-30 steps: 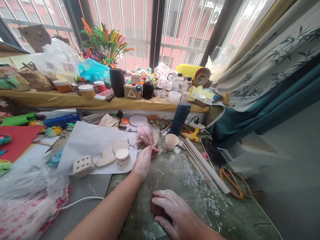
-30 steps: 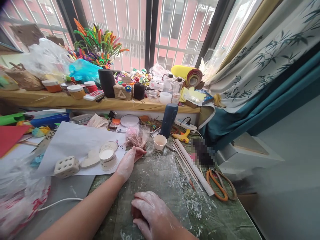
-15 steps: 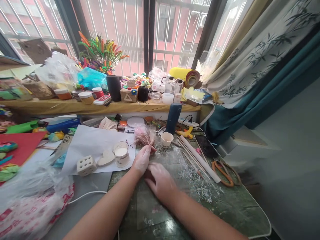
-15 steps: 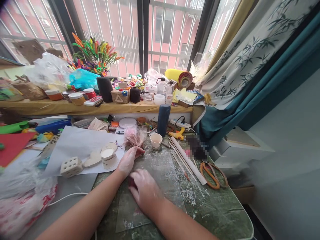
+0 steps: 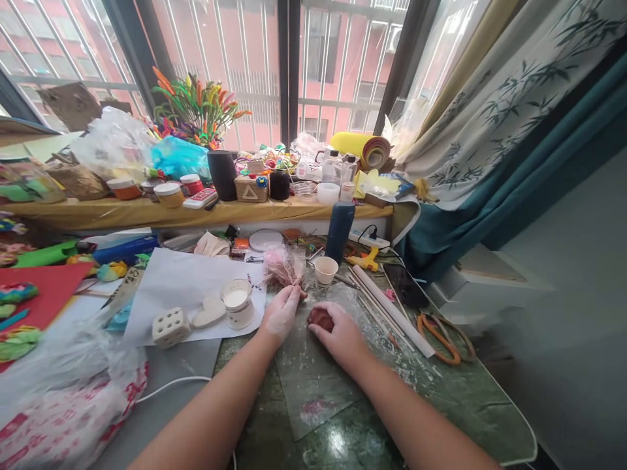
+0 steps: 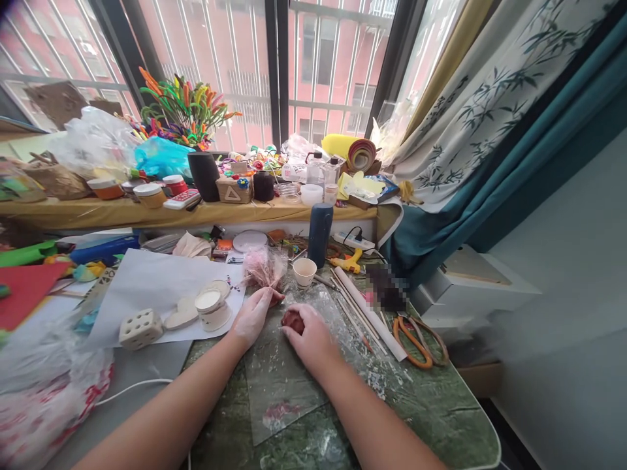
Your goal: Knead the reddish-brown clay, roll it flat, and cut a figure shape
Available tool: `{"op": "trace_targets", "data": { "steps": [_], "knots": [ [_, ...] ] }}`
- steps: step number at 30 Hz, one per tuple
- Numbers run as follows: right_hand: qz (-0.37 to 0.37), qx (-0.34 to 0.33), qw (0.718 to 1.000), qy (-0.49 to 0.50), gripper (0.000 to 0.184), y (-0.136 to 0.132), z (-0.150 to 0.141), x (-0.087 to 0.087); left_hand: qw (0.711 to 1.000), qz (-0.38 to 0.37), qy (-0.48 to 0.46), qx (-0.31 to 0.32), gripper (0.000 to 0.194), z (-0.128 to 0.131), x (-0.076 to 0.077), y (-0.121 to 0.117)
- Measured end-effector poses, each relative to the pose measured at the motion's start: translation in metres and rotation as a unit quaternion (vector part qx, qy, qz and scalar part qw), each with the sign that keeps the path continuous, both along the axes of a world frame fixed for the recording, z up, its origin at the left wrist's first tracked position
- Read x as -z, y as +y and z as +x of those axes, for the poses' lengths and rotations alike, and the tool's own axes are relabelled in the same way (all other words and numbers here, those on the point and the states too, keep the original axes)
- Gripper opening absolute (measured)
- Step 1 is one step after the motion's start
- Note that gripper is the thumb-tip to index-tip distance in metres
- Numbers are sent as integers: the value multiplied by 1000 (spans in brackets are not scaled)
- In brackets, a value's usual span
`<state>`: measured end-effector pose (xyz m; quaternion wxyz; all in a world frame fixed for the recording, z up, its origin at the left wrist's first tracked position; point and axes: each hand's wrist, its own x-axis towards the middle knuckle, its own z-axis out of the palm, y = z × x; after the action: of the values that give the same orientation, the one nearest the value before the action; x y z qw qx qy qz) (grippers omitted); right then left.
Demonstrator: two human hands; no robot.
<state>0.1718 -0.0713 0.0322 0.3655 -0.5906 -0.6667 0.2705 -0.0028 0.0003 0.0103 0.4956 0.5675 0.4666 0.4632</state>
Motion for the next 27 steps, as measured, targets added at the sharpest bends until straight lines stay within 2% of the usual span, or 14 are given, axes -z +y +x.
{"op": "trace_targets", "data": {
  "steps": [5, 8, 10, 13, 15, 17, 19, 21, 24, 25, 27],
  "knots": [
    [-35, 47, 990, 132, 36, -30, -18, 4, 998, 21, 42, 36, 53, -1, -1, 0],
    [-72, 66, 959, 265, 39, -37, -27, 5, 997, 31, 58, 51, 53, 0, -4, -1],
    [-91, 74, 912, 394, 40, -35, -30, 5, 995, 38, 66, 61, 54, 0, -8, 0],
    [-140, 75, 787, 596, 37, -22, -22, 2, 993, 47, 77, 74, 53, -1, -14, 2],
    [-175, 73, 708, 680, 31, -11, -9, -2, 992, 52, 85, 79, 51, 0, -19, 1],
    [-196, 70, 668, 715, 30, -1, 2, -8, 991, 57, 92, 79, 47, 3, -26, -4],
    [-201, 53, 668, 714, 33, 4, 4, -14, 991, 61, 95, 73, 40, 10, -36, -15],
    [-185, 19, 707, 682, 42, 4, -5, -20, 990, 82, 90, 63, 37, 18, -47, -29],
    [-163, -73, 789, 588, 65, -3, -25, -30, 972, 203, 112, 42, 56, 28, -62, -49],
    [-166, -104, 806, 559, 72, -5, -29, -33, 963, 233, 134, 30, 59, 28, -66, -53],
    [-187, -152, 818, 522, 81, -8, -34, -34, 950, 267, 163, 13, 54, 27, -69, -56]
  ]
}}
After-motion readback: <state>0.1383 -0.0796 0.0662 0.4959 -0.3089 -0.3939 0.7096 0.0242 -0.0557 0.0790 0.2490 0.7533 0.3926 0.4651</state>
